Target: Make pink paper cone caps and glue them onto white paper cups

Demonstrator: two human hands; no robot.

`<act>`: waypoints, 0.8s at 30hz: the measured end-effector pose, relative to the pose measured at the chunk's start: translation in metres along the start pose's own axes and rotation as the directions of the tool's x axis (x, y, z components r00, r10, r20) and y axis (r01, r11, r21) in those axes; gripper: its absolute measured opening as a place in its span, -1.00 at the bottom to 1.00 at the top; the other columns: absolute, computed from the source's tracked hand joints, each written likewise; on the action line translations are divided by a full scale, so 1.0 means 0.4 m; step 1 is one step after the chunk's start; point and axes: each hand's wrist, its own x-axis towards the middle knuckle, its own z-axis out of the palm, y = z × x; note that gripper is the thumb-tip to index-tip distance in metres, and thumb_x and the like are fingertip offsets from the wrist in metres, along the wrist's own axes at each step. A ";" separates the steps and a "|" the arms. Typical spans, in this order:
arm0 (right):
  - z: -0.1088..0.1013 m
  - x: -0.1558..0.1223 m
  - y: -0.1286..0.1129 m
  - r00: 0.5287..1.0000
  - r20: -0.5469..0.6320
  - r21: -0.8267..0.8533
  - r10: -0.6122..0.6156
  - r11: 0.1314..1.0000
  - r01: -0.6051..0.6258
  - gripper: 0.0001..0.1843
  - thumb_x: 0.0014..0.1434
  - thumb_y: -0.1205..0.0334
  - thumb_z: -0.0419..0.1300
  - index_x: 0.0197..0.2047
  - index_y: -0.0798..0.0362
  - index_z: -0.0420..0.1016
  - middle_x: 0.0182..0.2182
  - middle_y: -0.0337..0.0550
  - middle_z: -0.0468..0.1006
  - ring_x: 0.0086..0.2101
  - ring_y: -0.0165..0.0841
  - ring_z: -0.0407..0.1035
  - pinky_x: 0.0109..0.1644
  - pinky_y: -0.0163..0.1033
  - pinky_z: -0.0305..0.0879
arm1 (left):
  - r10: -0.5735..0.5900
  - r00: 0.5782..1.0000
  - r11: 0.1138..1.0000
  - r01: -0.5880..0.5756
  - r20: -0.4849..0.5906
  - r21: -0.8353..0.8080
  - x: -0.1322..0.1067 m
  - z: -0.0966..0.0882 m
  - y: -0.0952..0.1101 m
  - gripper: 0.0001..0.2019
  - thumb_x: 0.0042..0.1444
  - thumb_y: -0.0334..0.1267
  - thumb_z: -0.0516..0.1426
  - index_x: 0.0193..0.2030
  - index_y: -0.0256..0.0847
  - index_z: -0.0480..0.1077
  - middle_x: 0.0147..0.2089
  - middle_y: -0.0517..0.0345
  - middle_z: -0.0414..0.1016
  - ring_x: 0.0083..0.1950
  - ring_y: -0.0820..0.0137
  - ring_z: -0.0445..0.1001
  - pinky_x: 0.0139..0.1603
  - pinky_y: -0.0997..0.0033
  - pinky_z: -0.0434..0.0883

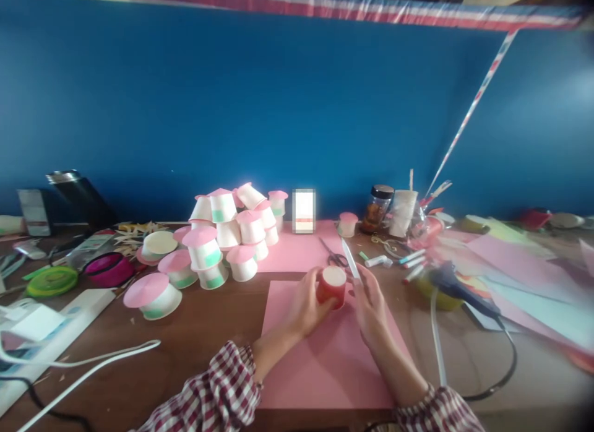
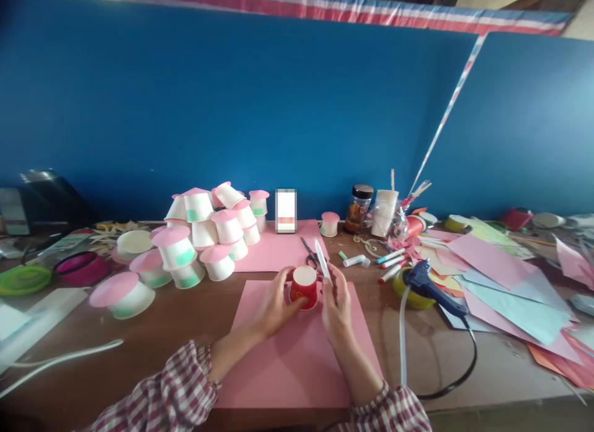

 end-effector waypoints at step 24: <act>-0.003 0.002 -0.045 0.904 0.168 0.436 0.392 0.793 -0.425 -0.68 0.08 0.07 0.29 -0.08 -0.09 0.50 -0.28 -0.24 0.49 -0.32 -0.47 0.35 -0.31 -0.42 0.30 | -0.073 0.993 0.996 0.078 -0.097 0.050 0.005 -0.050 -0.005 -0.53 0.00 -0.23 0.22 0.08 -0.14 0.25 0.03 0.01 0.41 0.05 0.20 0.39 0.03 0.12 0.38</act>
